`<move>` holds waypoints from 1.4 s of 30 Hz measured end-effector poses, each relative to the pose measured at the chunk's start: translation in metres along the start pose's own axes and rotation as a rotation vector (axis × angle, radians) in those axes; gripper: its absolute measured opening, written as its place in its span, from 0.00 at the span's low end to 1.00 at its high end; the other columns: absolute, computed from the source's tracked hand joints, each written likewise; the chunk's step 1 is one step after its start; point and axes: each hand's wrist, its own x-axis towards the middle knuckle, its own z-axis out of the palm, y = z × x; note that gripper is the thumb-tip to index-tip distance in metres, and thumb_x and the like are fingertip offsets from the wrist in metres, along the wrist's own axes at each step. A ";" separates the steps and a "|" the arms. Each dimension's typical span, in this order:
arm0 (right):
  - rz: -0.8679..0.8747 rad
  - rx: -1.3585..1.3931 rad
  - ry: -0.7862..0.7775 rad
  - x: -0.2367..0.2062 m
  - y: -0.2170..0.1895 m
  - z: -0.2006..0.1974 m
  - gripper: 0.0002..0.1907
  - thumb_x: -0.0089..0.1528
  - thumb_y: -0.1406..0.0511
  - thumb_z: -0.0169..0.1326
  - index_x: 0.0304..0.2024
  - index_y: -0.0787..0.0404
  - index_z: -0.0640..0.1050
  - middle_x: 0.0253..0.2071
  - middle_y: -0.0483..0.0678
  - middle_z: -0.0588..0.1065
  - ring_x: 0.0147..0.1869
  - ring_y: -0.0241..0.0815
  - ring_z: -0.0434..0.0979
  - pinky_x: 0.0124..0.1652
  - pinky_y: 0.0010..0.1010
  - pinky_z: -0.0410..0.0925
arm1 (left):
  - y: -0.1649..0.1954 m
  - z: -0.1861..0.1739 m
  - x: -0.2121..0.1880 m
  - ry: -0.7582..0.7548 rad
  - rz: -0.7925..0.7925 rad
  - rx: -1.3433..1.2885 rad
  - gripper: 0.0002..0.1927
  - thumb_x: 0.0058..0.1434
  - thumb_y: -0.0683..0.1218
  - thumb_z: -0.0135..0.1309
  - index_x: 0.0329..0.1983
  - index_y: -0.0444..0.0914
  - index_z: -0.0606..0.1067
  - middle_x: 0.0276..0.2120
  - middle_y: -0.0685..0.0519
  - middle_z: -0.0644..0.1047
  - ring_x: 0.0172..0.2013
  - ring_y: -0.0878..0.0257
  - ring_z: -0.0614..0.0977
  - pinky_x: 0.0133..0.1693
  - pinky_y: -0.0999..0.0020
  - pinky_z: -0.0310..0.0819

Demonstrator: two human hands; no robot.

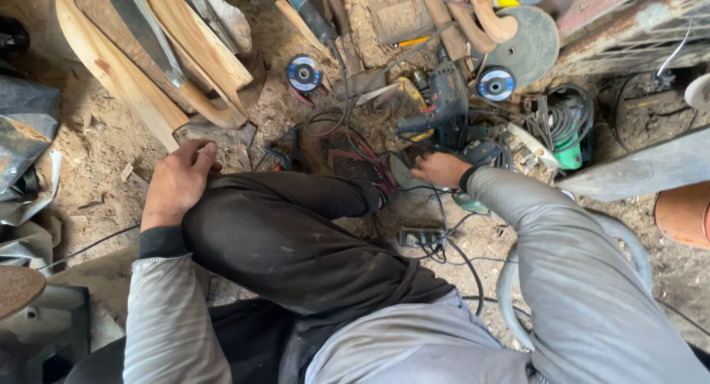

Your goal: The person uses an angle grinder to smooth the edge of a metal tool, then uses a chisel to carve and adjust a wooden sheath. They repeatedly test the fit of the tool into the sheath, making further adjustments with the chisel to ensure a snug fit.

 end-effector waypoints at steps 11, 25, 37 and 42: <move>0.413 0.391 -0.146 -0.020 -0.023 -0.014 0.25 0.56 0.72 0.53 0.57 0.56 0.76 0.56 0.66 0.69 0.45 0.63 0.80 0.46 0.45 0.74 | -0.023 0.006 -0.002 -0.026 0.014 0.023 0.18 0.73 0.54 0.48 0.55 0.39 0.79 0.35 0.47 0.83 0.41 0.53 0.86 0.46 0.60 0.76; 0.478 0.340 -0.340 0.021 -0.019 -0.038 0.35 0.59 0.74 0.49 0.70 0.68 0.60 0.64 0.75 0.61 0.48 0.64 0.81 0.47 0.47 0.74 | 0.021 0.059 0.015 0.014 0.138 0.334 0.13 0.64 0.51 0.51 0.42 0.37 0.79 0.37 0.36 0.80 0.40 0.37 0.81 0.42 0.41 0.75; 1.230 1.629 0.504 -0.001 -0.122 0.025 0.11 0.64 0.68 0.51 0.49 0.59 0.74 0.42 0.55 0.78 0.43 0.53 0.80 0.41 0.42 0.72 | 0.080 0.405 0.002 -0.047 -1.285 -1.426 0.13 0.63 0.46 0.47 0.46 0.37 0.77 0.37 0.43 0.80 0.39 0.47 0.82 0.37 0.47 0.76; 1.299 1.927 1.182 0.025 -0.103 0.017 0.12 0.72 0.66 0.52 0.53 0.67 0.76 0.48 0.51 0.75 0.44 0.43 0.78 0.43 0.36 0.73 | 0.090 0.406 0.018 -0.101 -1.282 -1.458 0.16 0.65 0.46 0.45 0.53 0.38 0.75 0.43 0.44 0.79 0.45 0.48 0.81 0.40 0.46 0.75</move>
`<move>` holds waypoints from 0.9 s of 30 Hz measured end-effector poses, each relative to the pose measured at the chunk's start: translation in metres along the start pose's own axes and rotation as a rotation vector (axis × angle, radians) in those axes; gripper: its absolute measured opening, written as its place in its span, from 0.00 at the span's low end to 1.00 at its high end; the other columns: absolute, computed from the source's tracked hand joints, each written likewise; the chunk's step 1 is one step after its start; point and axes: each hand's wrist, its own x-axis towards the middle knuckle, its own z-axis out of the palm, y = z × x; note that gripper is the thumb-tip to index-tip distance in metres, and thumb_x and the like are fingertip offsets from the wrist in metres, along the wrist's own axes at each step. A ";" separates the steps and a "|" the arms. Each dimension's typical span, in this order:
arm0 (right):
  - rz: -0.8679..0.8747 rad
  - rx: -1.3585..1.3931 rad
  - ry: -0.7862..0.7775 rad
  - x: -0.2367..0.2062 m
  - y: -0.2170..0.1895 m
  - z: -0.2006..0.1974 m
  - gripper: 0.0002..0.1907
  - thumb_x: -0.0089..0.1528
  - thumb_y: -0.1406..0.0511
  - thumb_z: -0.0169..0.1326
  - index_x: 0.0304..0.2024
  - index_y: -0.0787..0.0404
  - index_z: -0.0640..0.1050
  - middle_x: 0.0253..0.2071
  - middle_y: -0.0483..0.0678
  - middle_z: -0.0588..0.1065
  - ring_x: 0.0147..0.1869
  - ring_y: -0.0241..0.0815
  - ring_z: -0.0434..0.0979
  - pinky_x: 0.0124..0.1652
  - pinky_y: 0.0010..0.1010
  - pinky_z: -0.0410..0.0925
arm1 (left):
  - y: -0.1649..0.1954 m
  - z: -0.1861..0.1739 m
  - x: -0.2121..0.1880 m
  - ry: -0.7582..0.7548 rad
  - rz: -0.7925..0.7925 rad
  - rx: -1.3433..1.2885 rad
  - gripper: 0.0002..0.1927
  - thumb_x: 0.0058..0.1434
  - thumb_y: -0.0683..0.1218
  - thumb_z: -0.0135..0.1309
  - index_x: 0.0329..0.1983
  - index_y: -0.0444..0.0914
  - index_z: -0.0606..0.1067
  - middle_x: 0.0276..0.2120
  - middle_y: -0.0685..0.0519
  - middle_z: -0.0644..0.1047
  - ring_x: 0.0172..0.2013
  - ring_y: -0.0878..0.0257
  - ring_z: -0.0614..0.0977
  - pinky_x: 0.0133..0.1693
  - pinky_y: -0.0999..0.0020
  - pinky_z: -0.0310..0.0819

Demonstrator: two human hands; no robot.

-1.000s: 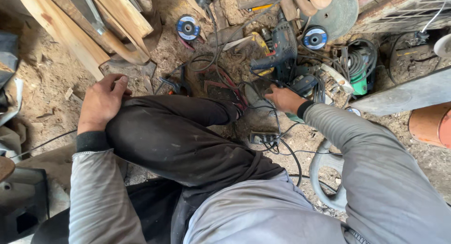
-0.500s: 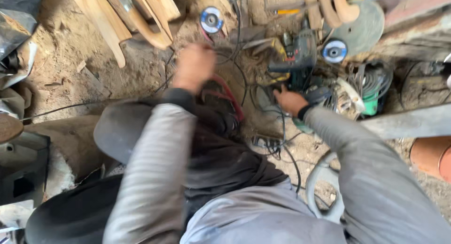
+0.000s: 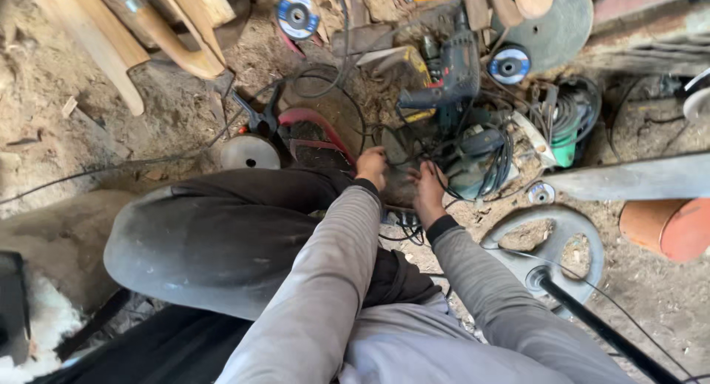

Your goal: The person uses an angle grinder to smooth the edge of a metal tool, then uses a chisel to carve and adjust a wooden sheath. They repeatedly test the fit of the tool into the sheath, making further adjustments with the chisel to ensure a snug fit.

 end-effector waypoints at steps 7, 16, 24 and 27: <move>-0.603 -0.873 0.120 -0.003 -0.019 0.009 0.18 0.72 0.64 0.50 0.62 0.68 0.73 0.58 0.62 0.75 0.60 0.62 0.73 0.58 0.48 0.66 | -0.009 -0.002 0.004 0.033 -0.141 0.125 0.20 0.69 0.47 0.40 0.63 0.41 0.69 0.51 0.46 0.76 0.50 0.49 0.77 0.41 0.46 0.72; -0.161 -1.088 0.387 0.001 -0.071 0.073 0.22 0.66 0.53 0.53 0.37 0.66 0.83 0.39 0.63 0.80 0.46 0.63 0.80 0.45 0.52 0.70 | -0.003 0.008 -0.026 -0.152 0.131 0.460 0.28 0.63 0.35 0.50 0.66 0.43 0.62 0.55 0.49 0.69 0.47 0.54 0.73 0.43 0.48 0.74; -0.054 -0.907 0.275 0.004 -0.076 0.060 0.24 0.63 0.50 0.55 0.47 0.63 0.81 0.50 0.58 0.79 0.55 0.56 0.77 0.51 0.44 0.67 | 0.006 0.006 -0.060 -0.117 0.546 0.664 0.29 0.55 0.40 0.64 0.60 0.33 0.69 0.55 0.38 0.78 0.54 0.47 0.79 0.52 0.56 0.74; -0.182 -0.746 0.068 0.010 -0.069 0.042 0.19 0.68 0.55 0.52 0.49 0.64 0.79 0.48 0.57 0.77 0.53 0.53 0.74 0.48 0.43 0.65 | 0.023 -0.001 -0.076 -0.028 0.839 1.011 0.18 0.54 0.44 0.62 0.45 0.30 0.79 0.46 0.34 0.81 0.50 0.40 0.81 0.50 0.52 0.76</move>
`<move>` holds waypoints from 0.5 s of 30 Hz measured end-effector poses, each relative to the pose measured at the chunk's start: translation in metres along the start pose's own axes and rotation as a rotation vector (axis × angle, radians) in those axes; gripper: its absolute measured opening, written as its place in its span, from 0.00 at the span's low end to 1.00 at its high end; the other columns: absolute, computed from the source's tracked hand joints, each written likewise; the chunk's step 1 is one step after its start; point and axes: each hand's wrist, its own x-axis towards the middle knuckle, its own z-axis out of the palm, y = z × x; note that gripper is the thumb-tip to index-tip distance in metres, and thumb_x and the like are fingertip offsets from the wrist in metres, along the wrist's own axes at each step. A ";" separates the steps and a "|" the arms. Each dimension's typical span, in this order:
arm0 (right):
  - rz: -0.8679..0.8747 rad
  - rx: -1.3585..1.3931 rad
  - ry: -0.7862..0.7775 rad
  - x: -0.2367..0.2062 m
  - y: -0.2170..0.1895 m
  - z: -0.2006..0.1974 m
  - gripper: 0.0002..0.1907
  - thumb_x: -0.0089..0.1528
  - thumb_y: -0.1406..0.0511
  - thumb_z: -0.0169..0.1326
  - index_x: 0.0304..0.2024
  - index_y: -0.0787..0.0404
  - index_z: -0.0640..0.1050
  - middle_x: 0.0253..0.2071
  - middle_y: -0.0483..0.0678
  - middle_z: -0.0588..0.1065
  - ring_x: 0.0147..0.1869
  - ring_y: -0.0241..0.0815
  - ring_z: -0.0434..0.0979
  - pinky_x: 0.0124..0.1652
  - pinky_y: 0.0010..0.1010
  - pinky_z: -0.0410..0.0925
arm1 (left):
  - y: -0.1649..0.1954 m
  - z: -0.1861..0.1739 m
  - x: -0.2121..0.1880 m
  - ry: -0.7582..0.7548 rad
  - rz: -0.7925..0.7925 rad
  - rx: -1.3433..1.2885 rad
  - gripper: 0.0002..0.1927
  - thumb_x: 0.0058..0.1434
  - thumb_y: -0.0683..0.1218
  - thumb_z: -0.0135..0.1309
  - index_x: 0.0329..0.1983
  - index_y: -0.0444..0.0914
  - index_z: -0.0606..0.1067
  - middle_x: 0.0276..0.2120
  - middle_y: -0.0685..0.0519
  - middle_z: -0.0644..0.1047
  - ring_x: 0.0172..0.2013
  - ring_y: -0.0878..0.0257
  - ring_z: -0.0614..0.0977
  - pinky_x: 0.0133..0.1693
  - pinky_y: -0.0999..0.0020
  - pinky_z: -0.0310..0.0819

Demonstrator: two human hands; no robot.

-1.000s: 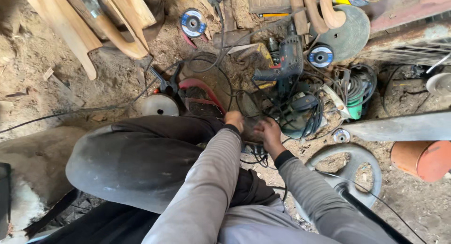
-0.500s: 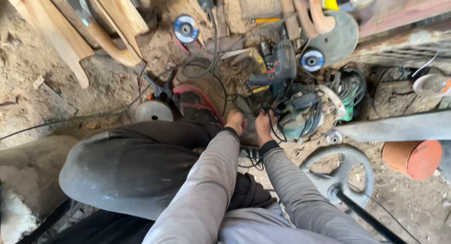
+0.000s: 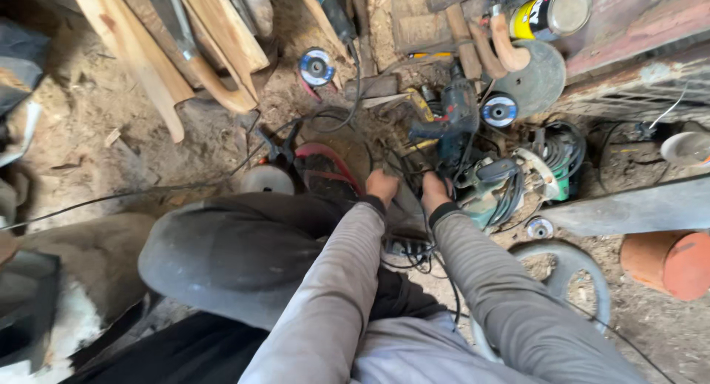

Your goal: The person uses an angle grinder to smooth the edge of a metal tool, then uses a chisel to carve and adjust a wooden sheath. They repeatedly test the fit of the tool into the sheath, making further adjustments with the chisel to ensure a snug fit.

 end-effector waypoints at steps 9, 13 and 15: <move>0.386 0.552 -0.030 -0.018 0.037 0.006 0.08 0.64 0.65 0.54 0.41 0.60 0.70 0.24 0.50 0.66 0.16 0.42 0.62 0.18 0.38 0.55 | 0.027 -0.109 -0.017 0.104 0.309 0.674 0.16 0.62 0.47 0.47 0.47 0.29 0.70 0.41 0.34 0.80 0.42 0.41 0.84 0.44 0.50 0.80; 0.263 0.728 -0.027 -0.028 0.053 0.003 0.07 0.65 0.66 0.55 0.41 0.60 0.70 0.24 0.46 0.65 0.15 0.37 0.58 0.17 0.34 0.53 | 0.042 -0.137 -0.014 0.227 0.479 0.644 0.17 0.60 0.48 0.50 0.46 0.30 0.69 0.38 0.33 0.80 0.41 0.38 0.82 0.44 0.46 0.77; 0.276 0.759 -0.057 -0.033 0.061 -0.004 0.07 0.67 0.62 0.54 0.42 0.57 0.71 0.26 0.45 0.66 0.17 0.35 0.58 0.18 0.32 0.55 | 0.045 -0.145 -0.013 0.210 0.477 0.603 0.18 0.60 0.49 0.51 0.46 0.30 0.69 0.38 0.33 0.80 0.42 0.37 0.81 0.45 0.45 0.76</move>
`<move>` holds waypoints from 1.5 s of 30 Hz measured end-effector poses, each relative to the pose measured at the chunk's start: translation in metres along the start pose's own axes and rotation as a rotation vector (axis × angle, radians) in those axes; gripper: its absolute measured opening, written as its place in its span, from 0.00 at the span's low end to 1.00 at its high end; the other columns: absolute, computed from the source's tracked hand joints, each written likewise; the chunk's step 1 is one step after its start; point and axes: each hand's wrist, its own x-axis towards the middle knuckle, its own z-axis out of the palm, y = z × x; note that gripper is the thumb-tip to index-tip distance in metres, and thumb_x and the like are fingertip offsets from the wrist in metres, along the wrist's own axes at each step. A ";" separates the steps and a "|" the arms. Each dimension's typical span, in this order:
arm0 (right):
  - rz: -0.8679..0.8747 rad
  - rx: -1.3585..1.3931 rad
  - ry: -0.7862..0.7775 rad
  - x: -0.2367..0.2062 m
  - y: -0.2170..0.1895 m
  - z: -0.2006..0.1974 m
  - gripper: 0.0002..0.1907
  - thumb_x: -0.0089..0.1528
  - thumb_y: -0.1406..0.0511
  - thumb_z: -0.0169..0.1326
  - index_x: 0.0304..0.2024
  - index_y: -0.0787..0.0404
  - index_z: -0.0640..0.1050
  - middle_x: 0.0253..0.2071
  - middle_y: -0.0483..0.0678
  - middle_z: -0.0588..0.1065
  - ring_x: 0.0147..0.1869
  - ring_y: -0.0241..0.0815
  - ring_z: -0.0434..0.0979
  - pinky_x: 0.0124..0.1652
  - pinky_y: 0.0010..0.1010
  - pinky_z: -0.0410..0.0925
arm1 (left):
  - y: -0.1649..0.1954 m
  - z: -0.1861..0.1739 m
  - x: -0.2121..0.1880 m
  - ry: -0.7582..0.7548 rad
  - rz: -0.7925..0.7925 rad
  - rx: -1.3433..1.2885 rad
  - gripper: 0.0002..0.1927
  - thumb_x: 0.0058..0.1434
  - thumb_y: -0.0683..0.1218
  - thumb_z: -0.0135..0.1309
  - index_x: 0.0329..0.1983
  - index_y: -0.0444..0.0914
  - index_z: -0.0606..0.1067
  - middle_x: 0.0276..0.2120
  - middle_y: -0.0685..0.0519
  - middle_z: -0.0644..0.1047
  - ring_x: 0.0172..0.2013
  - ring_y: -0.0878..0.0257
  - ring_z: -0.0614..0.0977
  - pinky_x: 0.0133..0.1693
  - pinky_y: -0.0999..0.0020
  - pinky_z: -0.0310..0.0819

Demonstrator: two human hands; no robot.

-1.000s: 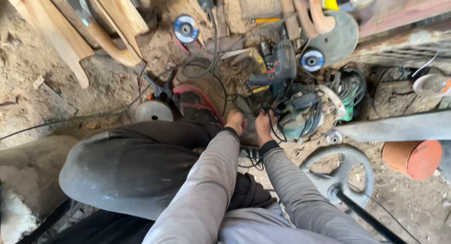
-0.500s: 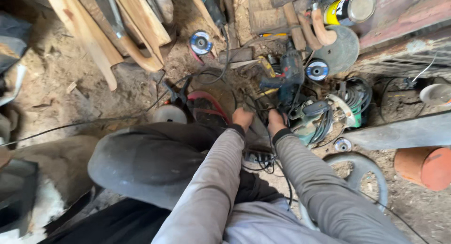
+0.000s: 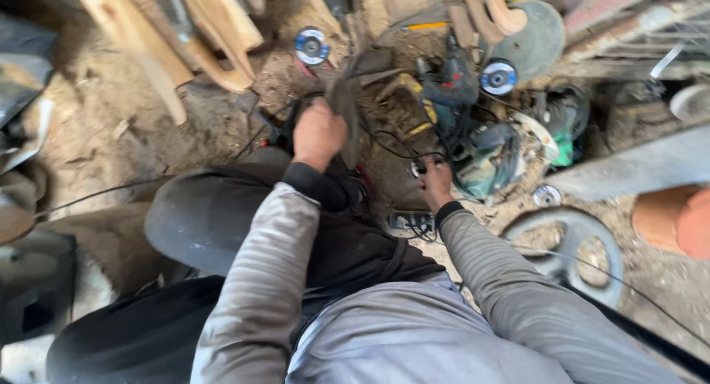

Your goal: The person uses an angle grinder to smooth the edge of a metal tool, then uses a chisel to carve and adjust a wooden sheath. They repeatedly test the fit of the tool into the sheath, making further adjustments with the chisel to ensure a snug fit.

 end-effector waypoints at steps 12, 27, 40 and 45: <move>0.071 -1.035 -0.240 -0.112 -0.047 -0.101 0.23 0.64 0.56 0.56 0.23 0.68 0.77 0.16 0.49 0.72 0.18 0.39 0.70 0.20 0.33 0.62 | -0.027 0.009 0.037 0.021 -0.115 -0.057 0.15 0.57 0.49 0.52 0.41 0.32 0.75 0.41 0.33 0.80 0.45 0.37 0.81 0.49 0.45 0.74; -0.429 -0.308 -1.037 -0.128 -0.245 0.012 0.21 0.64 0.63 0.57 0.57 0.67 0.77 0.40 0.54 0.80 0.40 0.42 0.81 0.37 0.32 0.72 | -0.054 -0.273 -0.097 0.633 0.263 -0.515 0.15 0.68 0.47 0.56 0.49 0.30 0.72 0.43 0.39 0.77 0.46 0.43 0.79 0.47 0.55 0.73; -0.196 -0.484 -1.882 -0.349 -0.252 0.328 0.22 0.60 0.61 0.63 0.53 0.64 0.78 0.46 0.57 0.80 0.51 0.49 0.84 0.51 0.45 0.76 | -0.207 -0.188 -0.164 0.359 -0.405 -0.303 0.16 0.67 0.49 0.53 0.55 0.39 0.73 0.40 0.36 0.80 0.44 0.38 0.80 0.45 0.45 0.73; -0.605 -1.248 -1.491 -0.323 -0.168 0.372 0.14 0.63 0.63 0.61 0.50 0.63 0.84 0.33 0.57 0.78 0.31 0.45 0.72 0.35 0.39 0.67 | -0.285 -0.099 -0.150 0.033 -0.442 -0.166 0.20 0.60 0.49 0.58 0.54 0.39 0.77 0.47 0.39 0.80 0.51 0.41 0.79 0.51 0.48 0.73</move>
